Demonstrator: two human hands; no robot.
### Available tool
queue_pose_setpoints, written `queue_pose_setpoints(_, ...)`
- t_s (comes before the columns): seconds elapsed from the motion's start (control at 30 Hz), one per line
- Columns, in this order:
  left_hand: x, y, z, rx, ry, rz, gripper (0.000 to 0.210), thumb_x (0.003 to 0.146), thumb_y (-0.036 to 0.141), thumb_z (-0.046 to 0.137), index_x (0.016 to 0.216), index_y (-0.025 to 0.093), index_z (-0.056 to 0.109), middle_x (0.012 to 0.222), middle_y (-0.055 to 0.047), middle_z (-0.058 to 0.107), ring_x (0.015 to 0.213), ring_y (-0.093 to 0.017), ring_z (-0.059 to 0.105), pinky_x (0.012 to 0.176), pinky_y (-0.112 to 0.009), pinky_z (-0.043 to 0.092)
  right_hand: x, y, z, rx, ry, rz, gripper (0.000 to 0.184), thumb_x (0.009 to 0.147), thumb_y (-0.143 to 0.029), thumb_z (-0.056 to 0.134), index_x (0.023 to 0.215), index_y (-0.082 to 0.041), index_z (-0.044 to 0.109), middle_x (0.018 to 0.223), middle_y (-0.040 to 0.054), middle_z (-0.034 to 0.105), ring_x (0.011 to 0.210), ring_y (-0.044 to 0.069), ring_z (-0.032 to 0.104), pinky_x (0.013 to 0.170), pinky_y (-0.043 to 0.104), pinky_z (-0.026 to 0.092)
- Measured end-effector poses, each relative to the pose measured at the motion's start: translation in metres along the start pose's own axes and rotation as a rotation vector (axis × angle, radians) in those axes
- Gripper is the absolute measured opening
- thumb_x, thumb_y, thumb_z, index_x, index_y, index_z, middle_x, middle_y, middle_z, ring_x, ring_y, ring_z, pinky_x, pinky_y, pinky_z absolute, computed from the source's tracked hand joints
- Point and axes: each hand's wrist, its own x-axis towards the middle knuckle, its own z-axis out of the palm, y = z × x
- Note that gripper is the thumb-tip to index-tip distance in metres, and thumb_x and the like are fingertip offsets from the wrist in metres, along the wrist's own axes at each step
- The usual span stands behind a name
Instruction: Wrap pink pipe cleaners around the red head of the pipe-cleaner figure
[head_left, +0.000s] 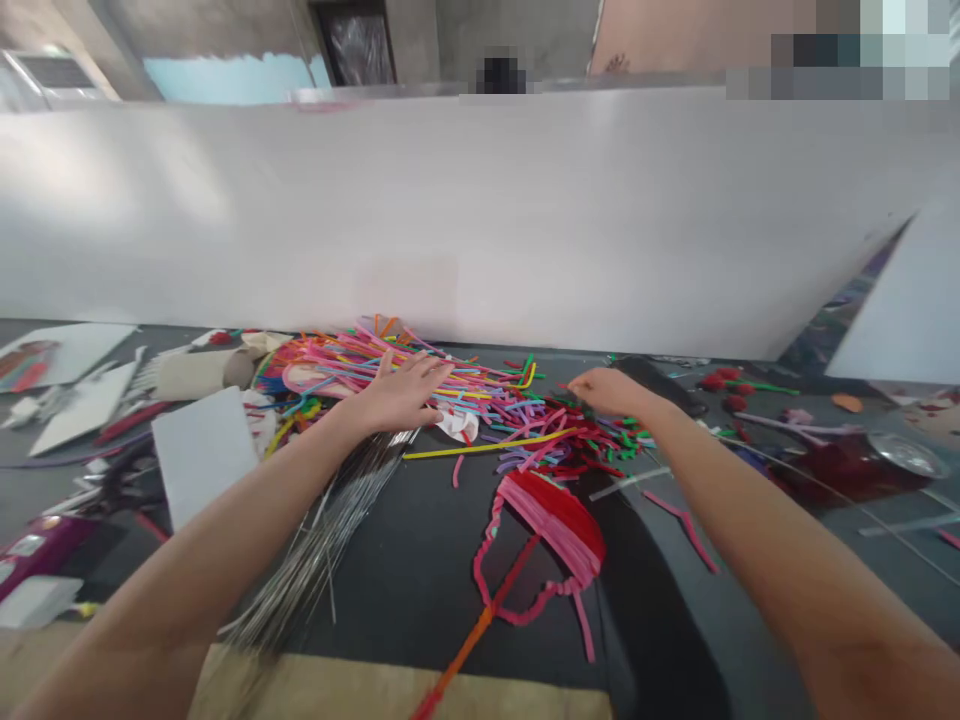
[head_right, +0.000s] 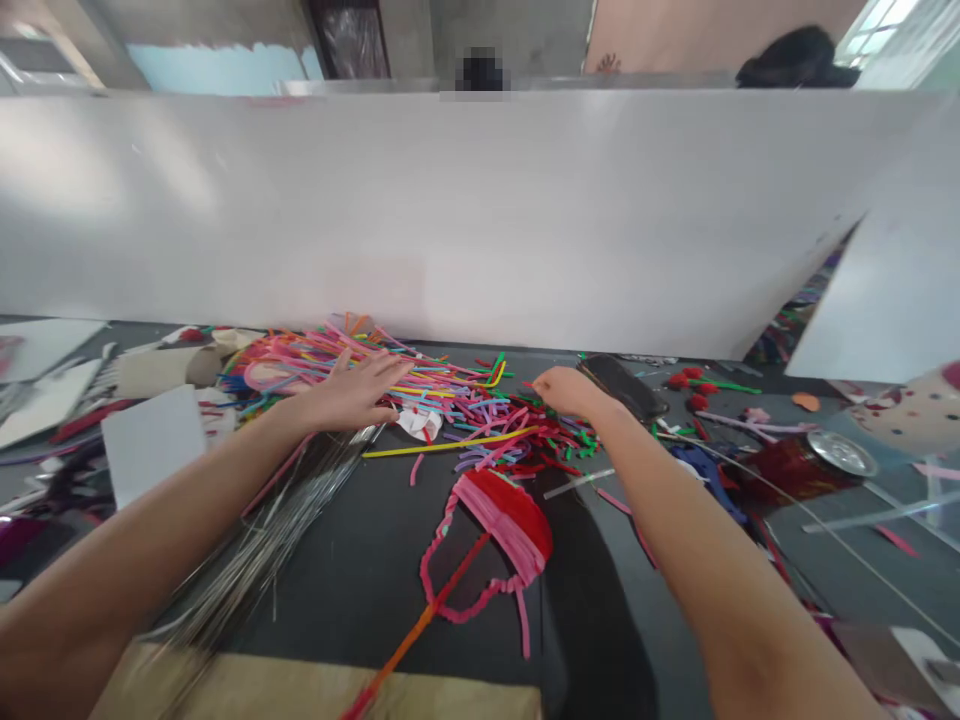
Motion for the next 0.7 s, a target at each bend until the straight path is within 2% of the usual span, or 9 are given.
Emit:
queue_pose_setpoints(0.07, -0.019, 0.013, -0.005, -0.005, 0.056, 0.015, 0.07, 0.084, 0.049, 0.043, 0.145, 0.023, 0.02, 0.152, -0.009, 0.021, 0.139, -0.029, 0.015, 0.11, -0.053, 0.003, -0.023, -0.001, -0.019, 0.01, -0.011, -0.015, 0.02, 0.084, -0.024, 0.05, 0.076, -0.02, 0.068, 0.082, 0.005, 0.071, 0.077, 0.018, 0.063, 0.068, 0.025, 0.043)
queue_pose_setpoints(0.13, -0.039, 0.029, -0.006, -0.03, 0.099, 0.021, 0.066, 0.086, 0.048, 0.042, 0.144, 0.024, 0.021, 0.152, -0.008, 0.023, 0.139, -0.028, 0.015, 0.111, -0.052, 0.005, -0.048, -0.007, -0.033, 0.023, -0.008, -0.038, 0.02, 0.082, -0.024, 0.049, 0.077, -0.021, 0.068, 0.086, 0.0035, 0.071, 0.08, 0.018, 0.063, 0.069, 0.025, 0.042)
queue_pose_setpoints(0.23, -0.067, 0.055, 0.004, -0.112, 0.128, 0.041, 0.062, 0.086, 0.043, 0.044, 0.142, 0.024, 0.027, 0.15, -0.008, 0.026, 0.139, -0.028, 0.016, 0.111, -0.049, 0.011, -0.087, -0.021, -0.038, 0.097, 0.051, -0.036, 0.021, 0.083, -0.027, 0.046, 0.085, -0.022, 0.066, 0.09, 0.0022, 0.07, 0.079, 0.017, 0.062, 0.068, 0.024, 0.042)
queue_pose_setpoints(0.3, -0.084, 0.072, 0.018, -0.198, 0.133, 0.061, 0.06, 0.086, 0.042, 0.045, 0.141, 0.022, 0.031, 0.149, -0.009, 0.03, 0.138, -0.028, 0.02, 0.111, -0.048, 0.016, -0.114, -0.031, -0.029, 0.237, 0.141, 0.009, 0.022, 0.084, -0.028, 0.043, 0.091, -0.023, 0.064, 0.082, 0.0013, 0.07, 0.072, 0.016, 0.062, 0.064, 0.023, 0.042)
queue_pose_setpoints(0.4, -0.11, 0.094, 0.045, -0.351, 0.092, 0.071, 0.052, 0.086, 0.036, 0.045, 0.135, 0.018, 0.041, 0.141, -0.01, 0.042, 0.132, -0.023, 0.032, 0.11, -0.039, 0.025, -0.149, -0.041, -0.003, 0.357, 0.216, 0.03, 0.026, 0.085, -0.026, 0.038, 0.097, -0.022, 0.061, 0.077, 0.002, 0.068, 0.069, 0.016, 0.062, 0.063, 0.025, 0.043)
queue_pose_setpoints(0.5, -0.138, 0.112, 0.065, -0.487, 0.035, -0.021, 0.049, 0.086, 0.036, 0.045, 0.131, 0.016, 0.045, 0.134, -0.011, 0.05, 0.124, -0.022, 0.043, 0.106, -0.036, 0.031, -0.168, -0.041, 0.023, 0.394, 0.227, 0.052, 0.028, 0.087, -0.026, 0.035, 0.098, -0.022, 0.06, 0.075, 0.0036, 0.068, 0.066, 0.018, 0.063, 0.061, 0.027, 0.044)
queue_pose_setpoints(0.6, -0.165, 0.128, 0.073, -0.582, -0.024, -0.127, 0.049, 0.085, 0.038, 0.044, 0.131, 0.021, 0.046, 0.128, -0.01, 0.055, 0.114, -0.023, 0.051, 0.099, -0.037, 0.038, -0.167, -0.037, 0.039, 0.413, 0.238, 0.065, 0.025, 0.086, -0.025, 0.039, 0.099, -0.023, 0.06, 0.085, 0.0045, 0.069, 0.072, 0.018, 0.065, 0.064, 0.028, 0.047)
queue_pose_setpoints(0.7, -0.185, 0.141, 0.07, -0.642, -0.092, -0.225, 0.049, 0.083, 0.04, 0.045, 0.129, 0.022, 0.047, 0.111, -0.007, 0.064, 0.097, -0.021, 0.059, 0.085, -0.032, 0.045, -0.146, -0.037, 0.045, 0.405, 0.235, 0.015, 0.023, 0.086, -0.024, 0.042, 0.099, -0.022, 0.061, 0.098, 0.0057, 0.068, 0.085, 0.018, 0.064, 0.073, 0.028, 0.048)
